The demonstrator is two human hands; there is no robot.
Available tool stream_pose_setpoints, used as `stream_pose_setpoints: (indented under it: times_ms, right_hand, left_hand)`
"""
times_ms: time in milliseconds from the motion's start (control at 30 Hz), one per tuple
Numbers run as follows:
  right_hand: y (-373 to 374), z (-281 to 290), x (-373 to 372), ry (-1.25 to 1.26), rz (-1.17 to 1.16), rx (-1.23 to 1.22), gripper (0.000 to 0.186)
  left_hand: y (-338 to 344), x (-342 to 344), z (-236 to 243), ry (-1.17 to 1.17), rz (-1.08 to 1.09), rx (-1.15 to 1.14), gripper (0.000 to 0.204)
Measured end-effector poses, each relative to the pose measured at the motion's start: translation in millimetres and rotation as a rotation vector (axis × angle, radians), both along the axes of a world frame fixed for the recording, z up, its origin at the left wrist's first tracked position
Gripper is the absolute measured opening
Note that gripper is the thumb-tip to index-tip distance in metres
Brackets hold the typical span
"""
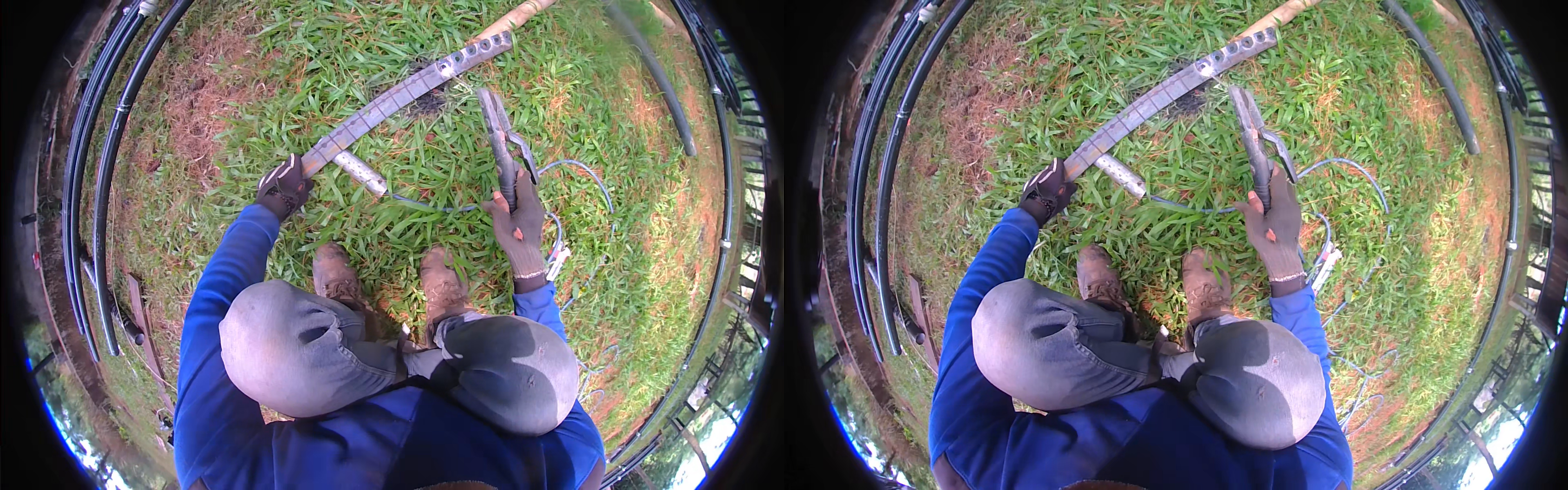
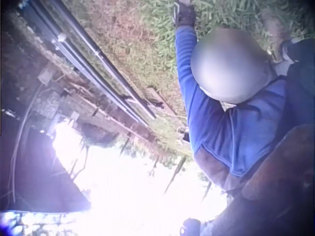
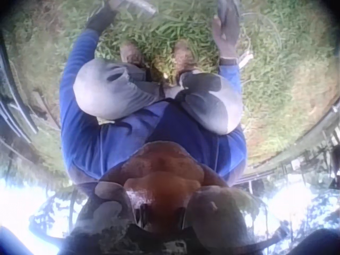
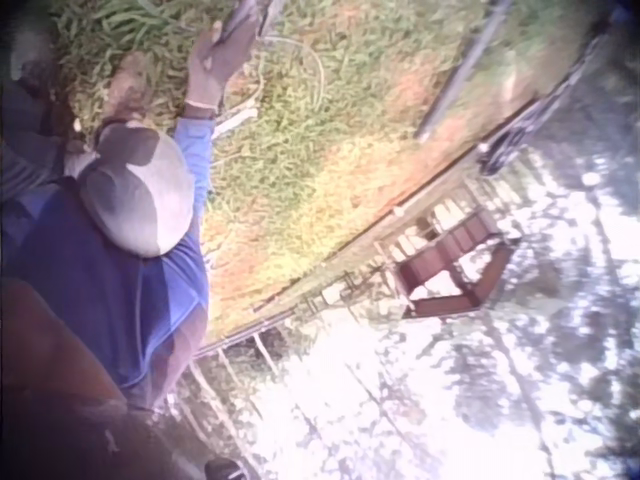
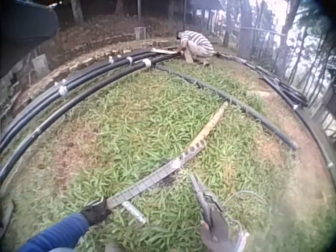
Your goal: The person welds marked spots on a curved metal bar using an electrode holder, inserts a new welding rod into the holder clamp, and welds along the metal bar.
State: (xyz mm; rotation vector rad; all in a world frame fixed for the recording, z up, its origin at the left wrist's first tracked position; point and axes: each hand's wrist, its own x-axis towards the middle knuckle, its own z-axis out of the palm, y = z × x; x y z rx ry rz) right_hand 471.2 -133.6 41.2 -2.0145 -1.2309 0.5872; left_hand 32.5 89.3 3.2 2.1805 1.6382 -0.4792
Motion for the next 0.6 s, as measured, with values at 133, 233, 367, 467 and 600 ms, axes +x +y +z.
stream_pose_setpoints:
  times_ms: [133,233,367,467,600]
  right_hand:
    - [-4,-6,4,-0.163,0.093,0.178,0.077]
    - [-6,-7,-2,0.202,-0.080,0.070,0.074]
    - [-6,0,-9,0.075,-0.027,0.065,0.075]
    - [-3,7,-12,-0.073,0.037,0.052,0.077]
    - [0,10,-15,-0.049,0.042,0.005,0.078]
  left_hand:
    - [-1,6,1,0.077,0.036,0.000,0.048]
    - [0,3,3,0.011,0.021,-0.024,0.051]
    - [1,3,3,0.015,0.010,-0.036,0.051]
    - [3,3,1,0.020,-0.001,-0.038,0.051]
    - [5,1,-1,0.030,0.002,-0.049,0.051]
